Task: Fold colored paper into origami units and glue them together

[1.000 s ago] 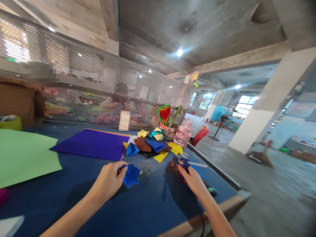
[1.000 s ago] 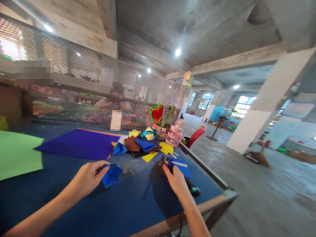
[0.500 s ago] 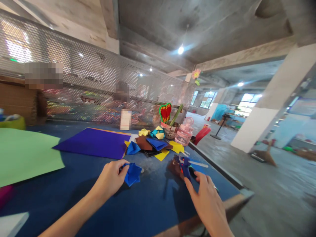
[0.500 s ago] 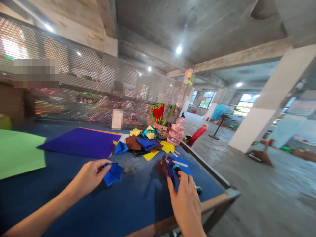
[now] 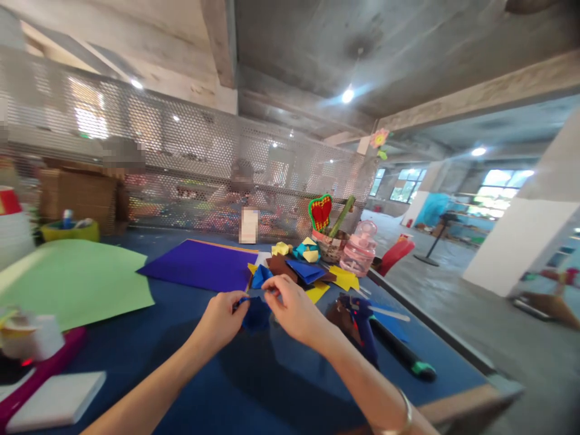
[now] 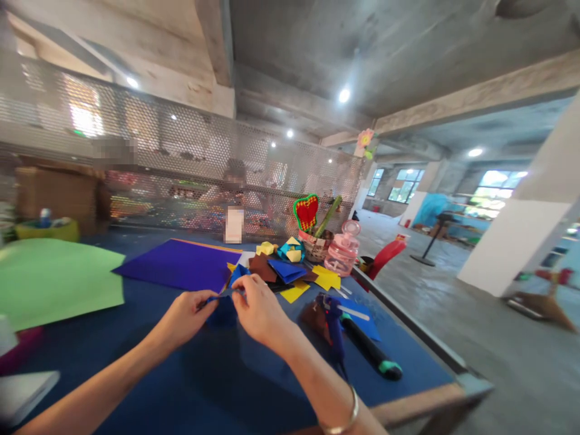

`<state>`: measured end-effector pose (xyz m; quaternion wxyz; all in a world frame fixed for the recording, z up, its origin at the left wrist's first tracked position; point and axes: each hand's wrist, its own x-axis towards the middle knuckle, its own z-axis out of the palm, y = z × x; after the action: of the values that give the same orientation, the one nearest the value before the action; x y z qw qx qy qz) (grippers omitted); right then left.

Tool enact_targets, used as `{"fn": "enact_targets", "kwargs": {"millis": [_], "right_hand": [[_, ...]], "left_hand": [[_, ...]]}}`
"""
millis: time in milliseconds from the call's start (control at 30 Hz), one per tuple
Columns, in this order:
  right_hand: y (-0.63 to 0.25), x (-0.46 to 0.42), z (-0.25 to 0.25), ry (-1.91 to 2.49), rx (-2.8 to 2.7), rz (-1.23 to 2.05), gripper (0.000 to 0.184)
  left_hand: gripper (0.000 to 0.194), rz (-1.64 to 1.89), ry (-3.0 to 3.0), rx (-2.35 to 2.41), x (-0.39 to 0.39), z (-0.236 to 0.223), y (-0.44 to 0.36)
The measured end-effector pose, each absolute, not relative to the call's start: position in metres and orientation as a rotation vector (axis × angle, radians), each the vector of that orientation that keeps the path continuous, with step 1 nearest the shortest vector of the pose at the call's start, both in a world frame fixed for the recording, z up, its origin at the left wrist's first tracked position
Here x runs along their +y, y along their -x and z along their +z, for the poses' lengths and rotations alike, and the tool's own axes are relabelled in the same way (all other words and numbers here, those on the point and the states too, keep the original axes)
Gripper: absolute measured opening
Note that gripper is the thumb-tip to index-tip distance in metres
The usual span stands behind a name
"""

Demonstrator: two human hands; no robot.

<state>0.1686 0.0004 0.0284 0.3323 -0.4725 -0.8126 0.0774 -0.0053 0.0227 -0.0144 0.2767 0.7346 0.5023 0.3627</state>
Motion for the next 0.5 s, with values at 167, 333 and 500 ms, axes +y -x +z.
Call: {"fn": "enact_targets", "kwargs": {"millis": [167, 333, 500], "right_hand": [[-0.161, 0.023, 0.014, 1.164, -2.07, 0.453, 0.012], [-0.164, 0.02, 0.002, 1.163, -1.941, 0.58, 0.015], [-0.163, 0.02, -0.002, 1.135, -1.886, 0.587, 0.022]], "left_hand": [[0.033, 1.002, -1.945, 1.337, 0.028, -0.014, 0.01], [0.033, 1.018, -1.889, 1.327, 0.029, -0.015, 0.009], [0.033, 1.025, -1.817, 1.288, 0.032, -0.021, 0.009]]}}
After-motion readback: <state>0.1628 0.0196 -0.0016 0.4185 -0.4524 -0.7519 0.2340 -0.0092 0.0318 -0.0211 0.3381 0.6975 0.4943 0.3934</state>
